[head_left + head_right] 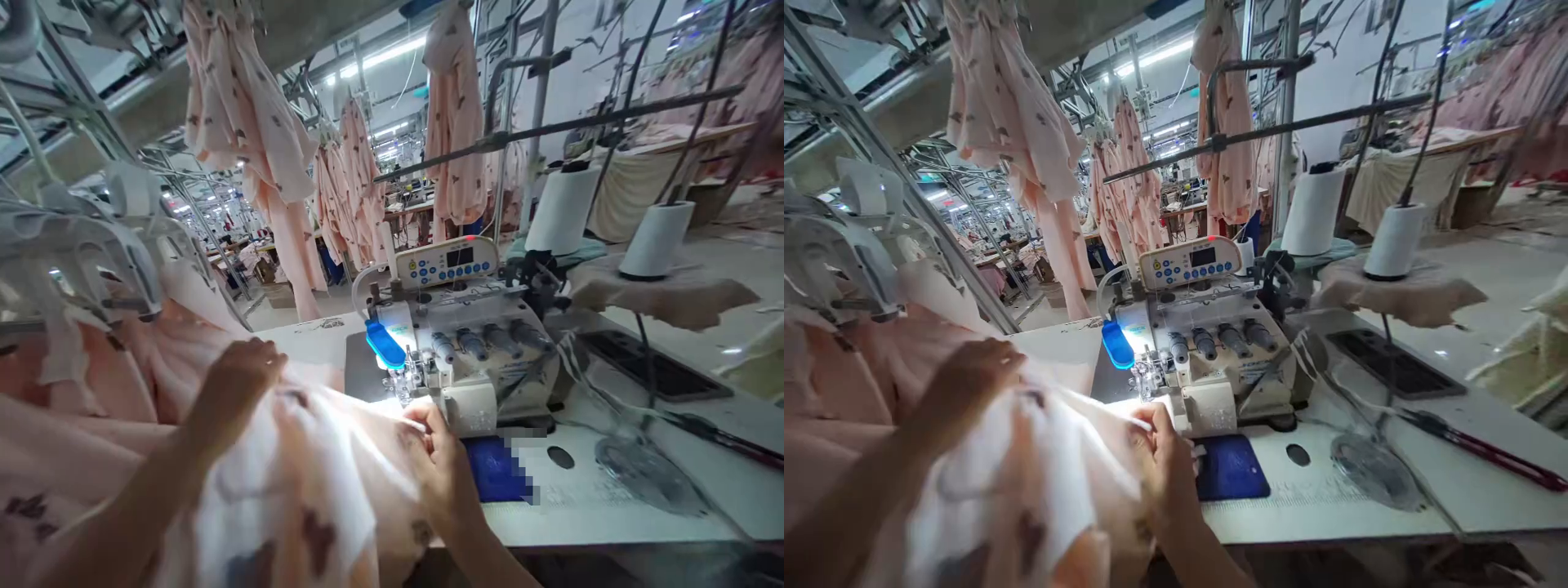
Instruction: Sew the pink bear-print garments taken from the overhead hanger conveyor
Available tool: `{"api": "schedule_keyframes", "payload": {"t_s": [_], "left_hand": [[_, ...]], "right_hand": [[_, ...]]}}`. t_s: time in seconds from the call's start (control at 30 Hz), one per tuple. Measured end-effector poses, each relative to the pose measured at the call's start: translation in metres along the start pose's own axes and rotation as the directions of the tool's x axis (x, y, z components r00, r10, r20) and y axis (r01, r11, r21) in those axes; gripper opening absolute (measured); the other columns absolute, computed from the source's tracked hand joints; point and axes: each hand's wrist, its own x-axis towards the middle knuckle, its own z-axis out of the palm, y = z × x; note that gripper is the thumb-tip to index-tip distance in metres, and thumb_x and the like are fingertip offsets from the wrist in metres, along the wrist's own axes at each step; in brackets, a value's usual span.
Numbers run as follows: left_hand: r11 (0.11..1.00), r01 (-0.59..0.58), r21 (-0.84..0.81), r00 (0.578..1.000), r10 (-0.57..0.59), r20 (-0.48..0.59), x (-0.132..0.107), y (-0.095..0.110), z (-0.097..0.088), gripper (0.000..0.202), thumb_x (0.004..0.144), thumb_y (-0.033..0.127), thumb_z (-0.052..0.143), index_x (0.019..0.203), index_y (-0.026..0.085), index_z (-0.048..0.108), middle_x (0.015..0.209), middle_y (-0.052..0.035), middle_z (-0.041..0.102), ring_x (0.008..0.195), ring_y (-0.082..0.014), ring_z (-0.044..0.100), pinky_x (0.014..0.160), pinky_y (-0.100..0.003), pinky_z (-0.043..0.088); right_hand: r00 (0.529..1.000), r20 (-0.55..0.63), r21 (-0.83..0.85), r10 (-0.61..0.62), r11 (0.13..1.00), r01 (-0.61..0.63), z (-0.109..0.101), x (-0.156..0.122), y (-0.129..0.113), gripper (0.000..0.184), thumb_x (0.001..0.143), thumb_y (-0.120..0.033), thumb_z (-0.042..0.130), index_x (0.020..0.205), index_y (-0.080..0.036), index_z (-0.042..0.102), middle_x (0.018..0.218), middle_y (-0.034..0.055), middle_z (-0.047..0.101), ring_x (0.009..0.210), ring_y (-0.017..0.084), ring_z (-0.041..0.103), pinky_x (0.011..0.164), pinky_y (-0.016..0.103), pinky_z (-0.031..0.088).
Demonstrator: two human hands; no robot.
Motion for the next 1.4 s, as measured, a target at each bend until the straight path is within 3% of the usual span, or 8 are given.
{"api": "schedule_keyframes", "payload": {"t_s": [0.1, 0.17, 0.33, 0.43, 0.57, 0.8, 1.17, 1.4], "left_hand": [[0.985, -0.11, -0.13, 0.979, 0.085, -0.185, 0.015, 0.06, 0.022, 0.032, 0.082, 0.004, 0.041, 0.107, 0.014, 0.059, 0.12, -0.0115, 0.056, 0.112, -0.0245, 0.05, 0.095, -0.04, 0.04], [0.897, -0.206, -0.391, 0.961, 0.11, -0.254, 0.014, 0.099, 0.025, 0.031, 0.089, 0.018, 0.041, 0.118, 0.017, 0.051, 0.118, -0.0081, 0.058, 0.107, -0.0196, 0.054, 0.089, -0.033, 0.044], [0.776, -0.184, -0.603, 0.978, 0.082, -0.193, 0.008, 0.146, 0.032, 0.028, 0.091, 0.029, 0.039, 0.068, 0.018, 0.049, 0.06, 0.0024, 0.054, 0.054, -0.0125, 0.048, 0.052, -0.023, 0.033], [0.759, -0.155, -0.633, 0.977, 0.024, -0.211, 0.012, 0.148, 0.043, 0.031, 0.091, 0.025, 0.037, 0.061, 0.017, 0.039, 0.052, 0.0047, 0.045, 0.047, -0.0092, 0.039, 0.049, -0.022, 0.024], [0.779, -0.156, -0.607, 0.965, -0.01, -0.261, 0.025, 0.146, 0.054, 0.035, 0.091, 0.031, 0.038, 0.059, 0.017, 0.036, 0.052, 0.0042, 0.042, 0.047, -0.0093, 0.035, 0.05, -0.024, 0.02], [0.729, 0.009, -0.685, 0.99, 0.091, 0.11, 0.037, 0.123, 0.056, 0.025, 0.089, 0.038, 0.04, 0.072, 0.019, 0.044, 0.072, 0.0024, 0.056, 0.065, -0.0132, 0.05, 0.058, -0.026, 0.029], [0.822, -0.044, -0.567, 0.974, 0.163, 0.16, 0.037, 0.125, 0.054, 0.03, 0.092, 0.031, 0.027, 0.069, 0.019, 0.042, 0.068, 0.0011, 0.055, 0.06, -0.0144, 0.048, 0.055, -0.028, 0.023], [0.878, 0.005, -0.479, 0.984, 0.082, 0.159, 0.056, 0.127, 0.054, 0.03, 0.092, 0.029, 0.031, 0.073, 0.02, 0.054, 0.072, -0.0012, 0.062, 0.063, -0.0186, 0.056, 0.054, -0.029, 0.025]], "right_hand": [[1.0, 0.0, 0.031, -0.016, 0.999, 0.016, 0.003, 0.007, 0.008, 0.023, 0.086, -0.04, 0.049, 0.08, -0.018, 0.055, 0.06, -0.0009, 0.053, 0.045, 0.012, 0.044, 0.042, 0.02, 0.034], [1.0, 0.001, 0.108, 0.003, 0.994, -0.003, -0.003, 0.004, 0.004, 0.026, 0.087, -0.043, 0.051, 0.079, -0.019, 0.056, 0.061, -0.0004, 0.054, 0.048, 0.013, 0.046, 0.044, 0.019, 0.036], [0.971, 0.112, 0.394, 0.21, 0.888, -0.238, -0.021, -0.013, -0.001, 0.036, 0.086, -0.052, 0.056, 0.104, -0.021, 0.049, 0.077, 0.0016, 0.06, 0.064, 0.017, 0.057, 0.055, 0.021, 0.045], [0.926, 0.261, 0.369, 0.272, 0.859, -0.356, -0.028, -0.022, 0.015, 0.037, 0.085, -0.054, 0.058, 0.098, -0.019, 0.052, 0.077, 0.0018, 0.059, 0.07, 0.019, 0.057, 0.059, 0.022, 0.045], [0.966, 0.117, 0.126, 0.231, 0.961, -0.245, -0.031, -0.019, 0.029, 0.04, 0.087, -0.055, 0.05, 0.077, -0.017, 0.053, 0.069, 0.0014, 0.055, 0.064, 0.017, 0.052, 0.054, 0.021, 0.04], [0.95, 0.142, 0.058, 0.277, 0.956, -0.287, -0.019, -0.01, 0.032, 0.032, 0.086, -0.049, 0.047, 0.093, -0.02, 0.036, 0.055, -0.003, 0.052, 0.047, 0.014, 0.044, 0.042, 0.021, 0.028], [0.965, 0.228, -0.037, 0.128, 0.992, -0.122, -0.028, -0.019, 0.014, 0.035, 0.093, -0.032, 0.036, 0.115, -0.015, 0.057, 0.06, -0.0018, 0.044, 0.052, 0.013, 0.041, 0.046, 0.022, 0.028], [0.922, 0.256, 0.004, 0.291, 0.953, -0.302, -0.026, 0.006, 0.011, 0.061, 0.085, -0.037, 0.041, 0.136, -0.005, 0.037, 0.05, -0.0086, 0.025, 0.045, 0.01, 0.022, 0.04, 0.02, 0.015]]}}
